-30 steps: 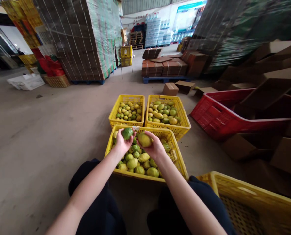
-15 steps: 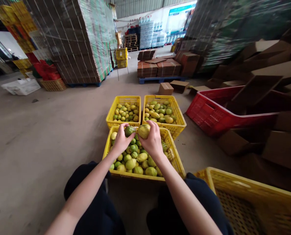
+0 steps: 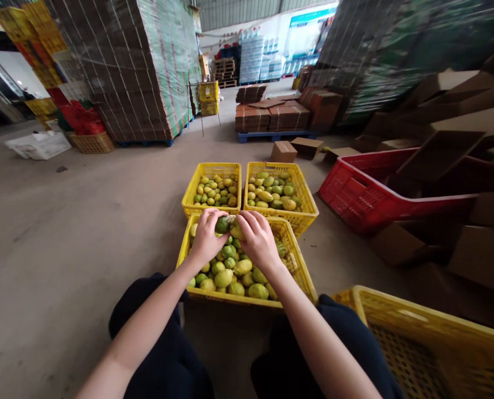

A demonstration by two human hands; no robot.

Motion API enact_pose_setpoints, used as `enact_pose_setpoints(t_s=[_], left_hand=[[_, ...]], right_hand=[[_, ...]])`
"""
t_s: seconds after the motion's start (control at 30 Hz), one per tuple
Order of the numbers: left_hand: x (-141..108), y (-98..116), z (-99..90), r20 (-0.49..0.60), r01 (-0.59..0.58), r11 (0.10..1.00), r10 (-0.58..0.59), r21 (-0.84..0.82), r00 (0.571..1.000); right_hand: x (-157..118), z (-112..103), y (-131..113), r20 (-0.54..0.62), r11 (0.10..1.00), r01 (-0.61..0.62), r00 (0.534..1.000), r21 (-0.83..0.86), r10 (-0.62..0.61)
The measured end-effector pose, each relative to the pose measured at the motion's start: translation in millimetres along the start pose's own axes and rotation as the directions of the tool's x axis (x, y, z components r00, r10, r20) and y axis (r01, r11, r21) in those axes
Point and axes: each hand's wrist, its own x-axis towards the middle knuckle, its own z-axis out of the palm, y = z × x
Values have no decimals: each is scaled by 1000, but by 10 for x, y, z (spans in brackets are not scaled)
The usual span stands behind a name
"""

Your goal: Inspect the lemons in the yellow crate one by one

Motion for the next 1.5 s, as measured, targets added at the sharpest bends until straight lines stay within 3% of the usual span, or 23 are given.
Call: enact_pose_setpoints(t_s=[0.2,0.47,0.87,1.17,1.5], left_hand=[[15,3,-50,-14,17,1000,-17,-2,1000],[25,21,-62,4,20,1000,-20,13,1000],[46,27,-30,-3,-2,1000,2,-18,1000],[47,45,-18,-24,-11,999,10,-34,1000],[65,109,-63,-32,-72,993,69,-93,997]], right_hand=[[-14,29,-19,-1,998,60,998,17,-60],[-46,90,-7,-22,996,18,1000,90,-16],[-22,-18,-38,51,1000,5,999,-1,-5],[-15,1,-8,-14,998,34,999,44,-33],[1,-4,40,-94,992,-68,992,104,78]])
